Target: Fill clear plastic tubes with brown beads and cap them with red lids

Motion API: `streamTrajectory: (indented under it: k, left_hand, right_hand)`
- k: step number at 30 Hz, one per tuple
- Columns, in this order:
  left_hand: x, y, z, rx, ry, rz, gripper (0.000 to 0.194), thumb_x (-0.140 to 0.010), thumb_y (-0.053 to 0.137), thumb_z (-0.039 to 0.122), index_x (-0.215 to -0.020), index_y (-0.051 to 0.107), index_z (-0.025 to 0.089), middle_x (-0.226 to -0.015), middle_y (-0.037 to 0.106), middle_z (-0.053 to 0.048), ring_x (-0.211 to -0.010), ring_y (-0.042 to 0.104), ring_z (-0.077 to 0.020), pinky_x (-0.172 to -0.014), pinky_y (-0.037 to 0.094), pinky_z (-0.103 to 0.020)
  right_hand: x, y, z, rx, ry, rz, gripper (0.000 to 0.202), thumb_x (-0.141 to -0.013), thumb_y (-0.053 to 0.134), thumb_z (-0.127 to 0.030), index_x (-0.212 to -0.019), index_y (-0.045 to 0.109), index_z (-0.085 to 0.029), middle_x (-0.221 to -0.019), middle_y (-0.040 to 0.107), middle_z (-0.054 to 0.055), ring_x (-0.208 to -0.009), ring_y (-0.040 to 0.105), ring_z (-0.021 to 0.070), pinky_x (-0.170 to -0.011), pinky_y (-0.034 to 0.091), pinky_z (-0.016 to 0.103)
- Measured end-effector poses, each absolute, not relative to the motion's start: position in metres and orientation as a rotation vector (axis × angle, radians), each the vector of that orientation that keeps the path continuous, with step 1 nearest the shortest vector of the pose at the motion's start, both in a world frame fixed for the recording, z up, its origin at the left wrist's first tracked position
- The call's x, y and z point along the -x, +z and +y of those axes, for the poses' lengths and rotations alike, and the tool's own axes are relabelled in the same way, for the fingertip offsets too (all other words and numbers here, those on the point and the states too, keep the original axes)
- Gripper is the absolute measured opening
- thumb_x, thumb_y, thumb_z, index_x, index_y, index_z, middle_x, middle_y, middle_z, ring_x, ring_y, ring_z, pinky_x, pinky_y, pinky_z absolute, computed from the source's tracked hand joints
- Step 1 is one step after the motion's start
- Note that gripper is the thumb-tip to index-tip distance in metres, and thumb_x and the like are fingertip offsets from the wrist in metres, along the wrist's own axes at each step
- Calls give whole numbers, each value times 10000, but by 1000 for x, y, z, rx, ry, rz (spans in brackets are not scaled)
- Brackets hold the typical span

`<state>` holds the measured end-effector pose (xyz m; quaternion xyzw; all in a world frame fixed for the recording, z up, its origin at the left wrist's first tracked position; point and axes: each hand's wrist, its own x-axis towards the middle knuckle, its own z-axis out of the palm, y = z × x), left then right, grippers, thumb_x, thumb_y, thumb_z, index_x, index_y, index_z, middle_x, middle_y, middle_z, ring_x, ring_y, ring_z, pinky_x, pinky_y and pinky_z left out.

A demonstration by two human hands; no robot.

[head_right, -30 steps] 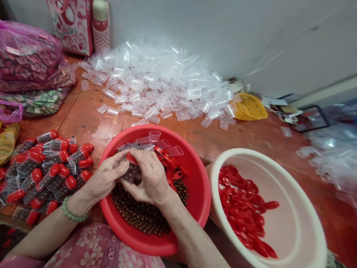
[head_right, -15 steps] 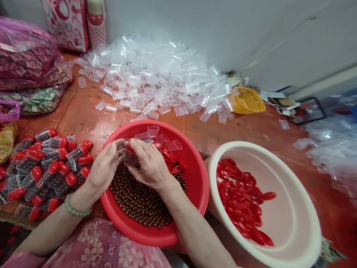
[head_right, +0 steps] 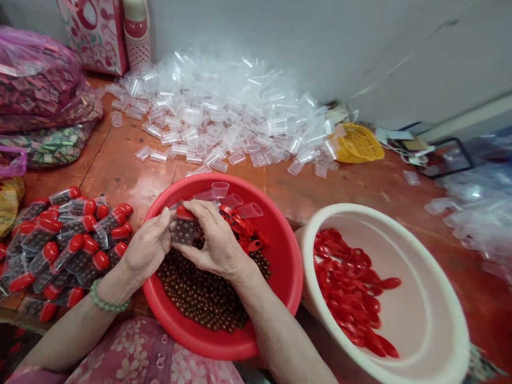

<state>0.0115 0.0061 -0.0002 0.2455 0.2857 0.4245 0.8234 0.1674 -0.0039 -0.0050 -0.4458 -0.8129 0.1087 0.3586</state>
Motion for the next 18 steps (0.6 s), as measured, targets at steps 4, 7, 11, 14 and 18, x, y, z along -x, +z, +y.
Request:
streamTrajectory:
  k: [4, 7, 11, 14, 18]
  left_hand:
    - [-12, -5, 5, -419, 886, 750, 463, -953, 420, 514, -1131, 625, 139, -1183, 672, -125, -1069, 641, -220, -944, 473, -354]
    - [-11, -5, 1, -536, 906, 744, 514, -893, 502, 582, -1211, 610, 194, -1315, 610, -87, -1220, 558, -240, -1048, 410, -367]
    - [-9, -3, -2, -674, 752, 616, 673, -841, 452, 701, -1268, 601, 202, -1363, 583, -88, -1306, 487, -266, -1123, 343, -394]
    - [-9, -4, -2, -598, 776, 755, 752, -820, 423, 746, -1330, 547, 207, -1415, 535, -107, -1301, 496, -285, -1118, 344, -433]
    - [-10, -1, -1, -627, 807, 651, 690, -833, 453, 713, -1284, 597, 212, -1338, 605, -81, -1324, 471, -276, -1130, 334, -402]
  right_hand:
    - [-169, 2, -8, 1287, 91, -1790, 746, -732, 757, -298, -1393, 416, -241, -1247, 561, 147, -1137, 575, 324, -962, 500, 522]
    - [-164, 3, -12, 1267, 27, -1779, 735, -731, 747, -244, -1390, 421, -237, -1218, 571, 145, -1099, 591, 320, -936, 518, 515]
    - [-163, 1, -13, 1230, 257, -2051, 651, -744, 735, -283, -1334, 469, -222, -1170, 622, 127, -1055, 624, 299, -895, 549, 492]
    - [-165, 0, -13, 1358, 93, -1754, 710, -748, 739, -317, -1378, 423, -228, -1237, 583, 134, -1121, 591, 324, -943, 508, 544]
    - [-162, -2, -12, 1233, 309, -2058, 651, -772, 699, -314, -1358, 434, -214, -1209, 617, 140, -1097, 616, 301, -920, 534, 501]
